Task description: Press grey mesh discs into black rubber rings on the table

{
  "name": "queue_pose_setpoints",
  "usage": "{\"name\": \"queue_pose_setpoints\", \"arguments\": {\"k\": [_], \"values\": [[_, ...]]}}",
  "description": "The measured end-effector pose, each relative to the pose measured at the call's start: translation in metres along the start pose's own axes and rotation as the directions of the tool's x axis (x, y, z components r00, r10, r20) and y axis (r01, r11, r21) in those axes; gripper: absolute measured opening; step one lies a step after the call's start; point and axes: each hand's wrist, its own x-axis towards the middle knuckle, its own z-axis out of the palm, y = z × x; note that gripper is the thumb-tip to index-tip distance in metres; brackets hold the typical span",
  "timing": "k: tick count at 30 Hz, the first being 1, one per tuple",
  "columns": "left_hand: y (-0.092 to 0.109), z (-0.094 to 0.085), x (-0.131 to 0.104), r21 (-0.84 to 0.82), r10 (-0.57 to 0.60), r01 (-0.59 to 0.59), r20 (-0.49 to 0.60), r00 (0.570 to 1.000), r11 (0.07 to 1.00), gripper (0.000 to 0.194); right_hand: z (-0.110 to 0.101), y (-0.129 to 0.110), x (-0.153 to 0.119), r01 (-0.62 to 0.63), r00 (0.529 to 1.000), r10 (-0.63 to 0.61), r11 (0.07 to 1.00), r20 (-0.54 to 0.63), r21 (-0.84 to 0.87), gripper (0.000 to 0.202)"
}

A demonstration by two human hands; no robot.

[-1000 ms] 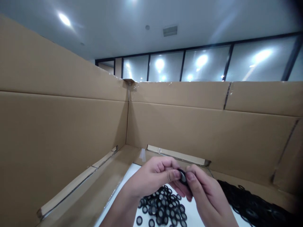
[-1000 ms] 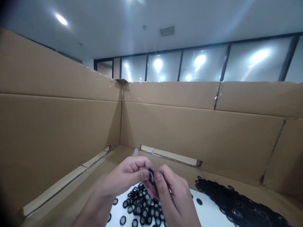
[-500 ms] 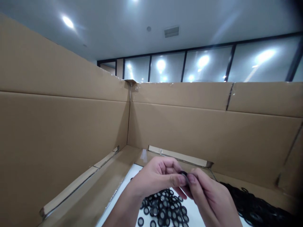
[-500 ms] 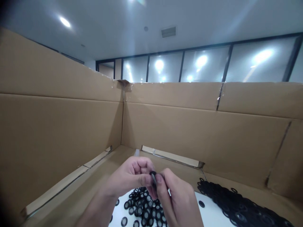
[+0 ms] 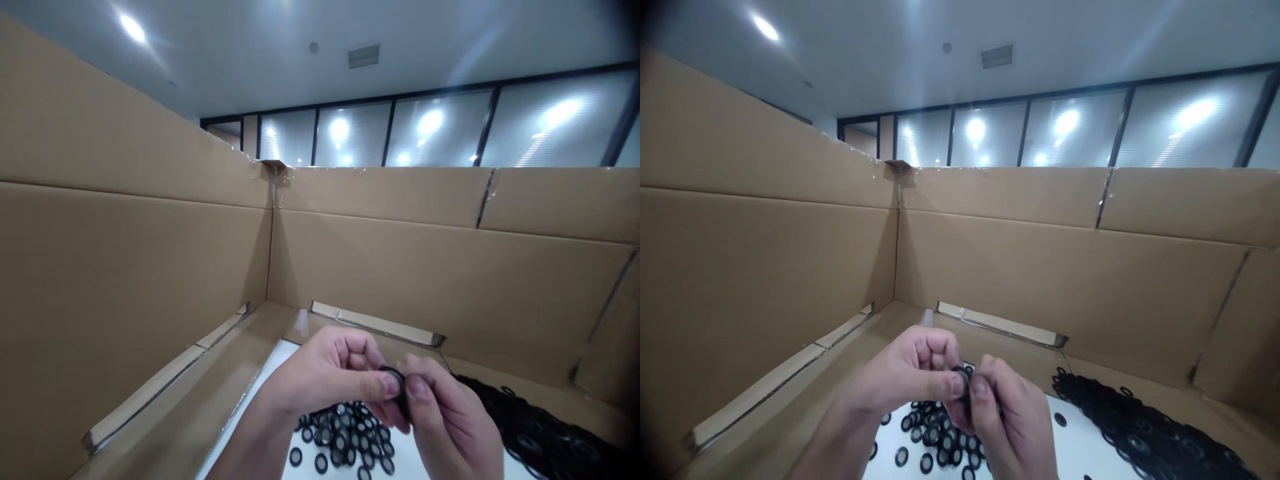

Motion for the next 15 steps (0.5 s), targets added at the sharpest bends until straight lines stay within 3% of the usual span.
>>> {"name": "queue_pose_setpoints", "arguments": {"k": [6,10,15], "values": [[0.007,-0.006,-0.003,0.125,0.013,-0.004,-0.072,0.997,0.992,0.036,-0.002,0.0,0.007,-0.061,0.975,0.053,0.998,0.217,0.027,0.039],[0.006,-0.009,0.0,0.138,0.034,-0.023,-0.077,0.996,0.99,0.034,-0.006,-0.005,0.01,-0.038,0.971,0.045,0.999,0.235,-0.032,0.038],[0.007,-0.01,0.001,0.219,0.159,-0.125,-0.143,0.977,0.968,0.023,-0.008,-0.009,0.012,-0.003,0.981,0.041,0.981,0.187,-0.195,0.03]]}}
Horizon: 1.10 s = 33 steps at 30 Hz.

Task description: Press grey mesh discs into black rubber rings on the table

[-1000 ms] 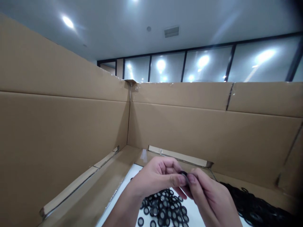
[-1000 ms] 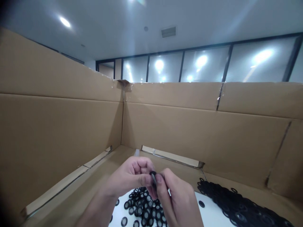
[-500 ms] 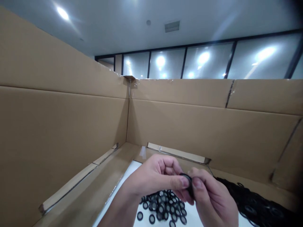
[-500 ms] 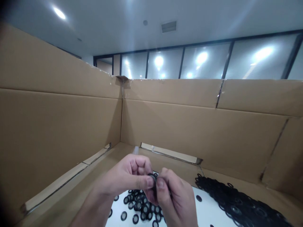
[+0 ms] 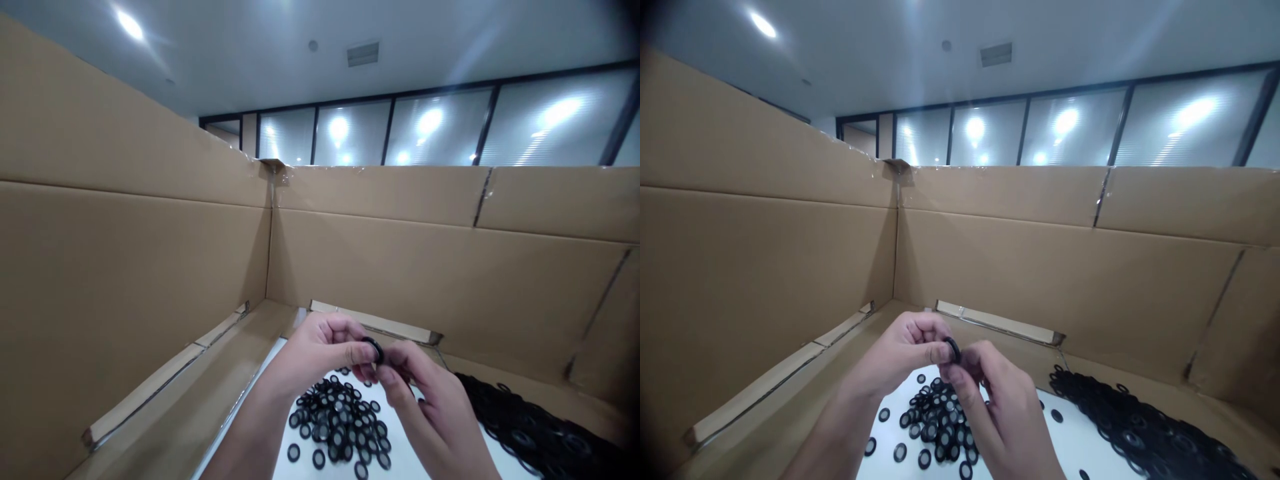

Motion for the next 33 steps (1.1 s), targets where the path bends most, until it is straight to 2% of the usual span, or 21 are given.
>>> {"name": "queue_pose_setpoints", "arguments": {"k": [2,6,9,12,15,18,22,24,29,33], "values": [[0.001,-0.001,0.0,0.055,0.007,-0.005,-0.04,0.999,0.998,0.023,0.001,0.0,0.001,-0.038,0.998,0.035,0.998,-0.048,-0.048,0.025],[0.004,0.001,-0.001,0.183,-0.047,0.058,-0.062,0.997,0.981,0.027,0.001,0.002,0.002,-0.097,0.99,0.082,0.987,-0.117,-0.128,0.022],[0.007,0.003,-0.002,0.326,-0.075,0.097,-0.079,0.994,0.941,0.026,-0.001,0.004,0.003,-0.094,0.993,0.082,0.982,-0.081,-0.163,0.022],[0.008,0.004,-0.004,0.415,-0.06,0.099,-0.106,0.993,0.905,0.024,-0.002,0.005,0.004,-0.099,0.995,0.096,0.987,-0.028,-0.125,0.022],[0.006,0.003,-0.004,0.383,-0.038,0.069,-0.089,0.995,0.921,0.024,0.0,0.006,0.006,-0.158,0.987,0.157,0.987,-0.044,-0.016,0.024],[0.004,0.002,-0.001,0.304,0.013,0.005,-0.058,0.998,0.953,0.024,0.005,0.007,0.006,-0.234,0.968,0.247,0.955,-0.053,0.182,0.027],[0.001,0.002,0.003,0.21,0.015,-0.012,-0.012,1.0,0.978,0.025,0.01,0.008,0.006,-0.296,0.951,0.309,0.886,0.022,0.357,0.03],[0.0,0.001,0.003,0.2,-0.02,0.019,0.002,1.0,0.98,0.024,0.009,0.01,0.006,-0.296,0.954,0.294,0.899,0.053,0.322,0.031],[0.0,0.0,0.001,0.205,-0.062,0.053,0.038,0.997,0.977,0.023,-0.002,0.016,0.007,-0.201,0.974,0.192,0.978,0.12,0.064,0.041],[0.0,0.0,0.001,0.146,-0.072,0.061,0.071,0.995,0.987,0.033,-0.006,0.017,0.008,-0.121,0.976,0.094,0.984,0.197,0.127,0.041]]}}
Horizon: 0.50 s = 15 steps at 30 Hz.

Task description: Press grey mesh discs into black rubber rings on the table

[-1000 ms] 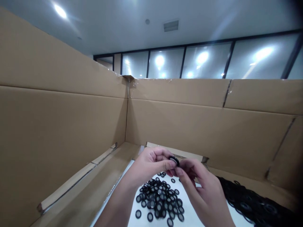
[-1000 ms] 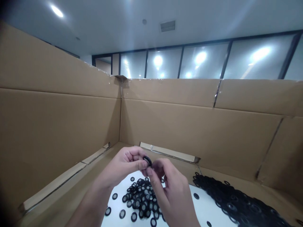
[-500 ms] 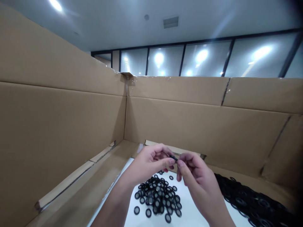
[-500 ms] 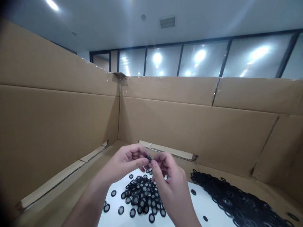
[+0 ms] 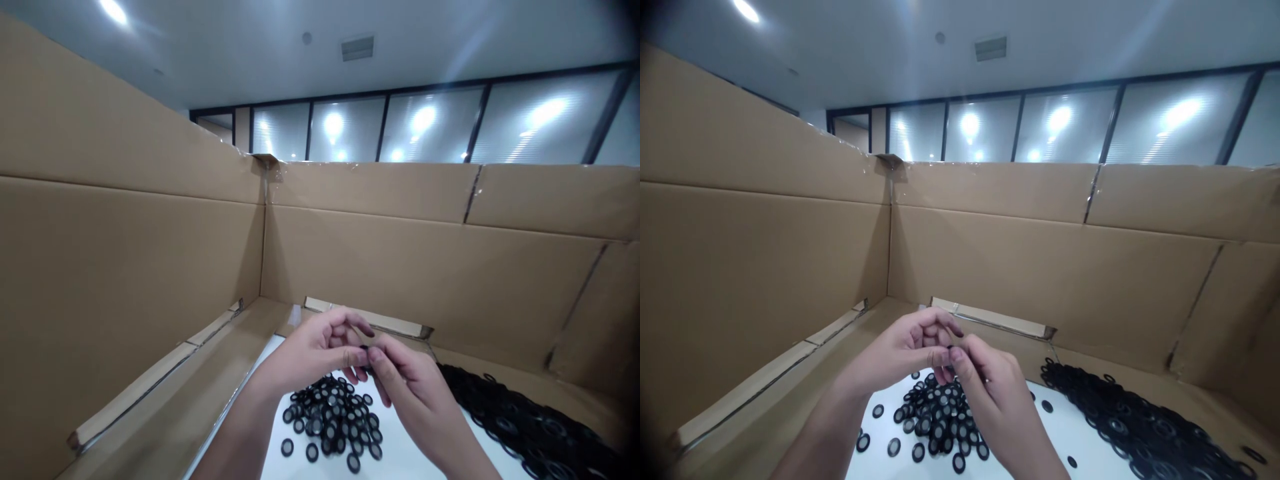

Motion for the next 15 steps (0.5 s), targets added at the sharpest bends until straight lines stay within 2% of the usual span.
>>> {"name": "queue_pose_setpoints", "arguments": {"k": [2,6,8,11,15], "values": [[-0.0005,0.0005,0.0004,-0.027,-0.012,0.012,0.011,1.0,1.0,0.032,0.0016,-0.0014,-0.0007,0.019,1.0,-0.018,0.999,-0.02,0.04,0.04],[-0.0001,0.0033,0.0,-0.08,-0.033,0.037,0.043,0.999,0.996,0.027,0.0079,-0.0048,-0.0028,0.012,0.977,0.001,0.998,-0.214,0.059,0.039],[0.0015,0.0052,-0.0013,-0.089,-0.034,0.036,0.033,0.999,0.995,0.025,0.0098,-0.0058,-0.0034,0.008,0.97,0.006,0.998,-0.245,0.057,0.039],[0.0048,0.007,-0.0036,-0.064,-0.047,0.046,-0.008,0.999,0.997,0.024,0.0085,-0.0051,-0.003,0.007,0.987,0.003,0.998,-0.162,0.061,0.041],[0.0061,0.0059,-0.0049,-0.006,-0.091,0.091,0.038,0.995,0.996,0.023,0.0039,-0.0022,-0.0016,0.01,0.999,-0.007,0.997,-0.034,0.077,0.044]]}}
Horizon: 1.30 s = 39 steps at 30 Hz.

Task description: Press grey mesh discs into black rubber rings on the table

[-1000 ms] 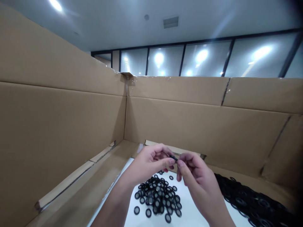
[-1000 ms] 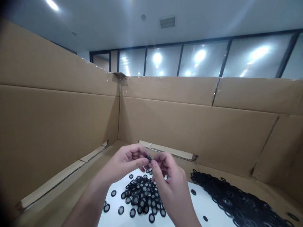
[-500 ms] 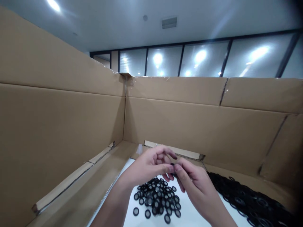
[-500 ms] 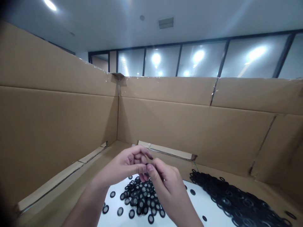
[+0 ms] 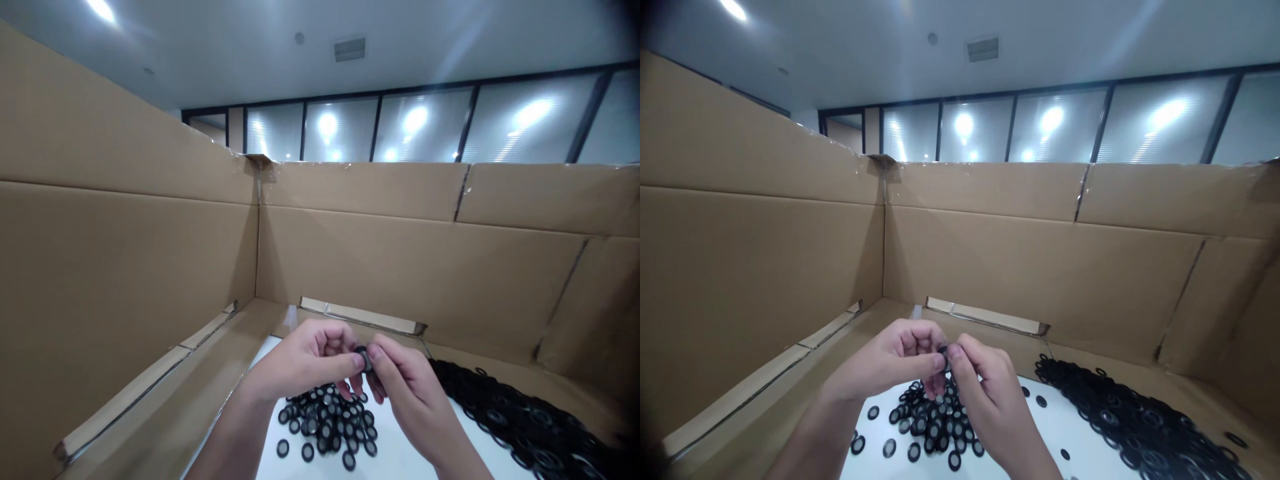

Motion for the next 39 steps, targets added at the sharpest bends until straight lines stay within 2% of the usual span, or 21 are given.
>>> {"name": "queue_pose_setpoints", "arguments": {"k": [5,9,13,16,21,25,28,31,36,39], "values": [[-0.002,-0.001,0.0,-0.016,-0.044,0.045,0.037,0.998,0.999,0.025,-0.001,-0.001,-0.001,-0.025,1.0,0.024,0.999,0.016,0.042,0.045],[-0.004,0.001,-0.001,-0.088,-0.037,0.043,0.076,0.996,0.995,0.027,0.004,0.001,-0.003,-0.116,0.991,0.093,0.949,0.091,0.293,0.047],[-0.01,0.003,0.002,-0.184,0.015,-0.001,0.075,0.997,0.983,0.035,0.016,0.005,-0.003,-0.147,0.988,0.15,0.822,0.041,0.551,0.048],[-0.014,0.004,0.004,-0.195,0.034,-0.026,0.038,0.999,0.981,0.036,0.022,0.009,-0.002,-0.076,0.994,0.105,0.804,-0.014,0.589,0.048],[-0.013,0.003,0.006,-0.221,0.074,-0.058,0.067,0.995,0.974,0.037,0.02,0.014,-0.003,0.018,1.0,-0.004,0.876,-0.028,0.481,0.046],[-0.01,0.002,0.004,-0.203,0.096,-0.086,0.04,0.995,0.975,0.037,0.012,0.015,-0.004,0.144,0.989,-0.127,0.956,-0.081,0.257,0.044],[-0.006,0.002,0.0,-0.145,0.096,-0.096,-0.009,0.995,0.985,0.031,0.008,0.01,-0.003,0.224,0.972,-0.216,0.971,-0.088,0.086,0.043],[-0.004,0.002,0.0,-0.076,0.095,-0.098,-0.035,0.995,0.992,0.023,0.007,0.005,-0.001,0.204,0.974,-0.202,0.979,-0.104,0.018,0.04],[-0.006,0.002,0.008,0.008,0.151,-0.152,-0.173,0.973,0.988,0.018,0.009,0.009,0.002,0.131,0.974,-0.151,0.983,-0.168,-0.126,0.033],[-0.006,0.001,0.007,0.074,0.166,-0.155,-0.172,0.971,0.985,0.017,0.009,0.011,0.002,0.111,0.973,-0.141,0.981,-0.185,-0.16,0.034]]}}
